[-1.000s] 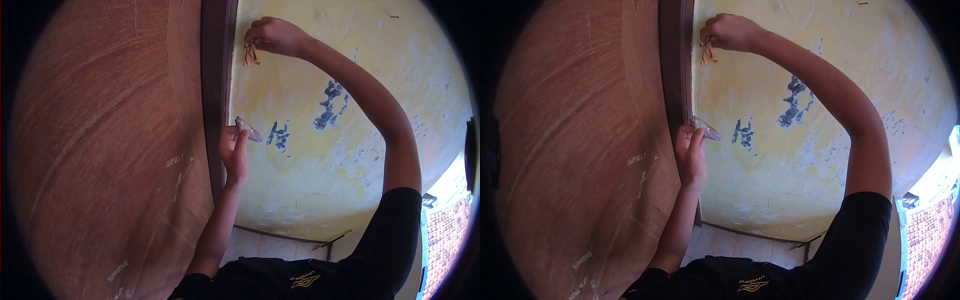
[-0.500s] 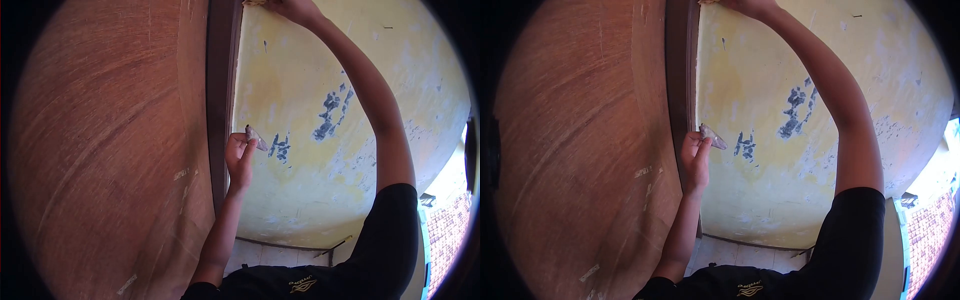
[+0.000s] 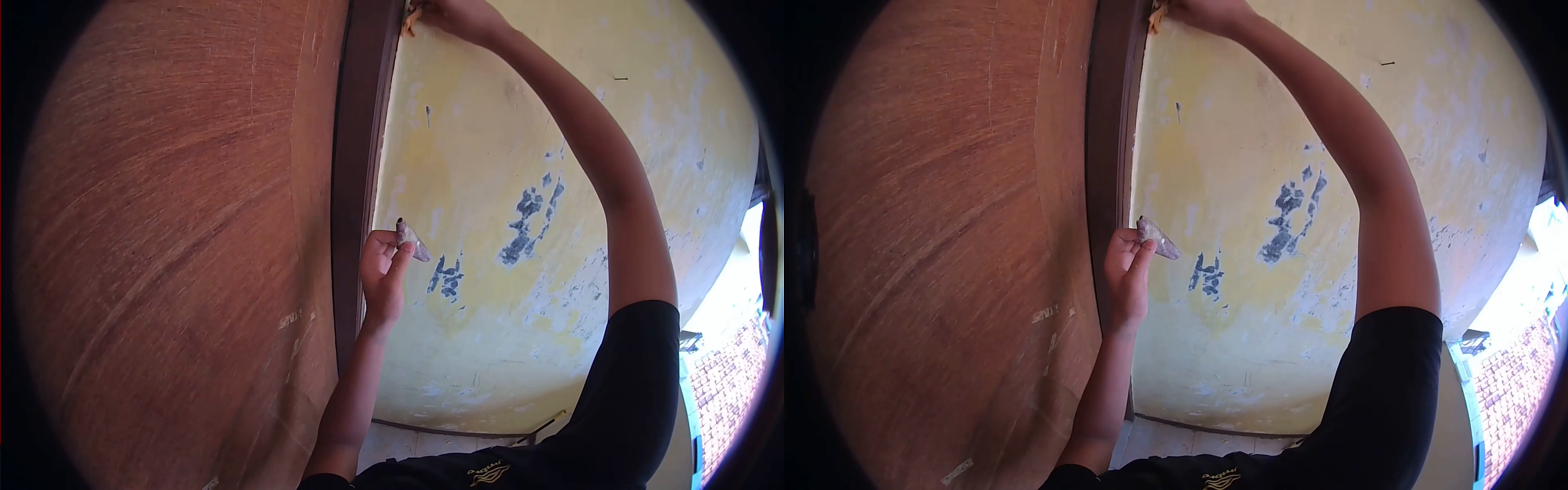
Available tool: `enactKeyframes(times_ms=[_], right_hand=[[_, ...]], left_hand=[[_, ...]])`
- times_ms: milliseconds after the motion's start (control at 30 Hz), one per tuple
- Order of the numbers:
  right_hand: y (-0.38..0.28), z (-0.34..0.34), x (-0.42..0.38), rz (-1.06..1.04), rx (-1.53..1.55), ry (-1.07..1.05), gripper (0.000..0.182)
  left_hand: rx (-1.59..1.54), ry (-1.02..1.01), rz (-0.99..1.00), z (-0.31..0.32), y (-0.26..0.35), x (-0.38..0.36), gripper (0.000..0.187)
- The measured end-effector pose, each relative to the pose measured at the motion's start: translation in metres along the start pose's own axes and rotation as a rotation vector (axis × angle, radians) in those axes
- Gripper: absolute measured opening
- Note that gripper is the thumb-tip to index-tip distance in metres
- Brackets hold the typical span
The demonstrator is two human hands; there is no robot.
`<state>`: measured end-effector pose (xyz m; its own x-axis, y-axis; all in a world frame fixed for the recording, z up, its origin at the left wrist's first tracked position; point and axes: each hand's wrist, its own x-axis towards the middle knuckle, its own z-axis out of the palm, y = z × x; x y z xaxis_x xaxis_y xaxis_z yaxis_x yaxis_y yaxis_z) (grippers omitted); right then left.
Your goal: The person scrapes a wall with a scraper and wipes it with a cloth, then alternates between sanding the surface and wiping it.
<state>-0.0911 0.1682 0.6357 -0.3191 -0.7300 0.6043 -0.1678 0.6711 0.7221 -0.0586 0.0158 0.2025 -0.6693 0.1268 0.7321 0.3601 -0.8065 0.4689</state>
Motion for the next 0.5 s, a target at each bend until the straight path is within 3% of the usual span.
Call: enactKeyframes(times_ms=[33, 167, 200, 233, 300, 333, 367, 433, 500], right_hand=[[0.008, -0.013, 0.013, 0.105, 0.007, -0.025, 0.020], [0.010, -0.008, 0.015, 0.190, -0.040, 0.006, 0.020], [-0.007, -0.003, -0.001, 0.168, 0.032, -0.018, 0.019], [-0.020, 0.006, -0.021, -0.019, 0.108, -0.070, 0.018], [-0.042, 0.000, -0.046, -0.181, 0.036, -0.204, 0.020], [-0.030, -0.008, -0.037, -0.123, 0.109, -0.317, 0.021], [-0.016, -0.015, -0.023, -0.163, 0.061, -0.285, 0.023], [0.022, -0.031, 0.005, 0.074, -0.064, -0.137, 0.025], [0.044, -0.024, 0.012, 0.111, -0.112, -0.075, 0.026]], left_hand=[[0.001, 0.000, 0.005, 0.002, 0.001, 0.004, 0.012], [-0.016, -0.010, 0.011, 0.001, 0.000, 0.008, 0.013], [-0.031, 0.006, 0.005, -0.002, 0.000, 0.008, 0.013], [-0.030, 0.000, 0.006, -0.007, 0.000, 0.008, 0.013], [0.006, 0.019, -0.006, -0.013, -0.002, 0.005, 0.013], [0.005, 0.022, -0.011, -0.013, -0.001, 0.003, 0.013], [-0.034, 0.043, -0.018, -0.011, 0.001, 0.004, 0.012], [-0.070, 0.058, -0.033, -0.010, -0.001, -0.002, 0.012], [-0.107, 0.106, -0.048, -0.003, -0.010, -0.007, 0.012]])
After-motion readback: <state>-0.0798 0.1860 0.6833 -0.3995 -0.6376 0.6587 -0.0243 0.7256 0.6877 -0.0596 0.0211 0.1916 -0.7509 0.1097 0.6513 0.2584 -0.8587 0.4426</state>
